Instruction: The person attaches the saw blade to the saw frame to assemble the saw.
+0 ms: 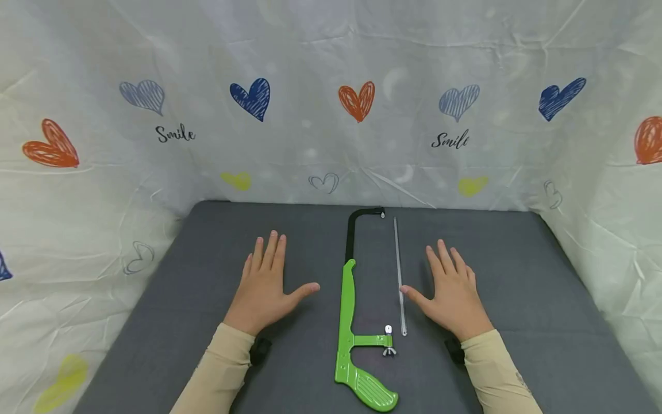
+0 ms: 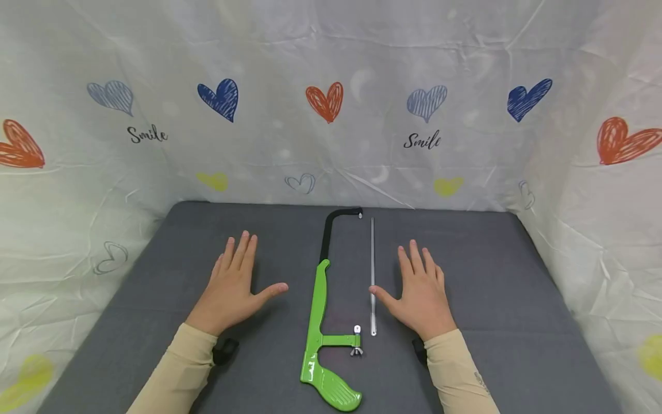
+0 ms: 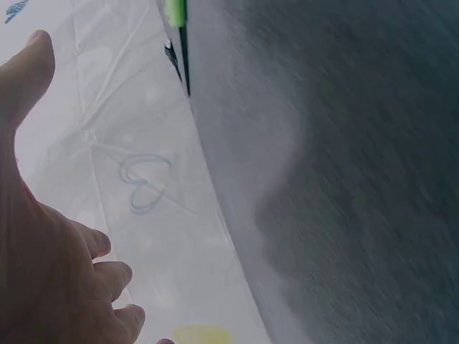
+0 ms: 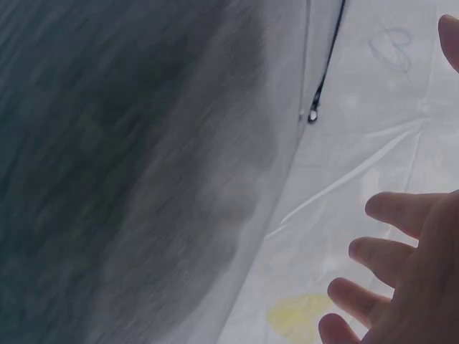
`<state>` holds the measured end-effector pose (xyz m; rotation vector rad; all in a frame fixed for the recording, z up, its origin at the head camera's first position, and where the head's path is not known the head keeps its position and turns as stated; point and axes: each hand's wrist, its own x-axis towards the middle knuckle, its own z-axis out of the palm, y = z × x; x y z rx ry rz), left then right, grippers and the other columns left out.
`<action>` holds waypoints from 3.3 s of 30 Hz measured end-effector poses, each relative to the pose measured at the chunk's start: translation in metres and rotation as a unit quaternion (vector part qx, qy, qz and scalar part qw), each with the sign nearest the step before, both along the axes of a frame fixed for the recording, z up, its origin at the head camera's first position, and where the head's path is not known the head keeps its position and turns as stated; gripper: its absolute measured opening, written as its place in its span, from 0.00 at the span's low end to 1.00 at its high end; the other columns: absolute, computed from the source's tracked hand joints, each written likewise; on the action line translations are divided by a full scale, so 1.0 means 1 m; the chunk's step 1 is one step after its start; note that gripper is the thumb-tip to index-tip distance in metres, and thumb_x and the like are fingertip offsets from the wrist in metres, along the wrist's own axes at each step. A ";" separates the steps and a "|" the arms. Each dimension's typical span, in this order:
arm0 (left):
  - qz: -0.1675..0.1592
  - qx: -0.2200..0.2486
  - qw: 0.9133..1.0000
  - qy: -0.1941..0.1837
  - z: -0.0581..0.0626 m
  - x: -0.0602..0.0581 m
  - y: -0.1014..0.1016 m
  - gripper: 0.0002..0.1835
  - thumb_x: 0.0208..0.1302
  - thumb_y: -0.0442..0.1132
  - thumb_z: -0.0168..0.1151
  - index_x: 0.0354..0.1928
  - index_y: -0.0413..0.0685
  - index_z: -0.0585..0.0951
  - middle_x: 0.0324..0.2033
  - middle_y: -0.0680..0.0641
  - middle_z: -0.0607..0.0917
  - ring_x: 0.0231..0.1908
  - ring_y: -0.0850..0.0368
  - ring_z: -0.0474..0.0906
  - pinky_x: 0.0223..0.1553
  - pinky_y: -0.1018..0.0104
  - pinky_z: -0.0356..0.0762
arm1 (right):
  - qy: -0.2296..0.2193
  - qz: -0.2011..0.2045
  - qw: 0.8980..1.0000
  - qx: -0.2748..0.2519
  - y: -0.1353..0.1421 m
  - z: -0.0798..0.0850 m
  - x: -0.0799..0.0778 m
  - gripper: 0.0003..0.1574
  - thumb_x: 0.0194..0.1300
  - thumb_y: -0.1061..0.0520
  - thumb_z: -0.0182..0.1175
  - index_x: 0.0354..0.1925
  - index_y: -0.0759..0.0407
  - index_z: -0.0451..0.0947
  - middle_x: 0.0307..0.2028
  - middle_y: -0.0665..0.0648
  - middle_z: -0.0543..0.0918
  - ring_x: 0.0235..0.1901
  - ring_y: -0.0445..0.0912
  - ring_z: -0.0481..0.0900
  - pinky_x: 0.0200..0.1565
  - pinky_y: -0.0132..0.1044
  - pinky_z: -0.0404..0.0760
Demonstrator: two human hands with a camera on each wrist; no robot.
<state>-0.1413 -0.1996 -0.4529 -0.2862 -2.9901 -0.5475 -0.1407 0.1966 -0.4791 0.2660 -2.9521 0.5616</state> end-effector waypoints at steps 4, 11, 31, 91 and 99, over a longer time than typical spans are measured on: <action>-0.008 0.003 1.000 -0.001 0.000 0.000 0.012 0.69 0.63 0.84 0.58 0.89 0.49 0.41 0.89 0.43 0.40 0.88 0.37 0.31 0.82 0.29 0.42 | 0.003 0.010 1.000 -0.004 -0.009 0.001 0.000 0.69 0.67 0.20 0.64 0.87 0.59 0.54 0.87 0.66 0.50 0.85 0.69 0.48 0.76 0.74 0.54; -0.040 0.015 0.999 -0.003 0.001 0.004 0.037 0.67 0.65 0.81 0.60 0.89 0.47 0.44 0.89 0.43 0.42 0.88 0.35 0.33 0.83 0.31 0.45 | 0.007 0.022 1.000 -0.012 -0.025 0.002 0.000 0.69 0.66 0.21 0.66 0.86 0.58 0.55 0.87 0.66 0.50 0.84 0.69 0.50 0.76 0.73 0.54; -0.085 0.046 0.993 -0.070 0.005 0.008 0.110 0.57 0.74 0.71 0.60 0.88 0.42 0.49 0.87 0.36 0.51 0.81 0.30 0.61 0.73 0.32 0.70 | -0.019 0.068 0.997 -0.042 -0.058 0.006 0.006 0.57 0.72 0.33 0.69 0.83 0.61 0.63 0.82 0.71 0.62 0.77 0.71 0.67 0.71 0.74 0.67; 0.028 0.096 0.990 -0.100 -0.011 0.010 0.132 0.40 0.67 0.37 0.78 0.77 0.35 0.71 0.56 0.32 0.78 0.41 0.40 0.85 0.40 0.52 0.86 | -0.096 -0.164 0.979 -0.077 -0.060 0.002 0.002 0.28 0.63 0.56 0.62 0.09 0.48 0.64 0.13 0.50 0.65 0.16 0.51 0.69 0.19 0.47 0.68; 0.031 0.097 0.990 -0.101 -0.005 0.005 0.133 0.41 0.68 0.37 0.77 0.79 0.34 0.69 0.57 0.32 0.78 0.43 0.40 0.85 0.41 0.52 0.85 | -0.114 -0.158 0.977 -0.092 -0.058 0.012 -0.003 0.29 0.65 0.57 0.61 0.10 0.46 0.63 0.11 0.47 0.61 0.15 0.48 0.63 0.19 0.42 0.61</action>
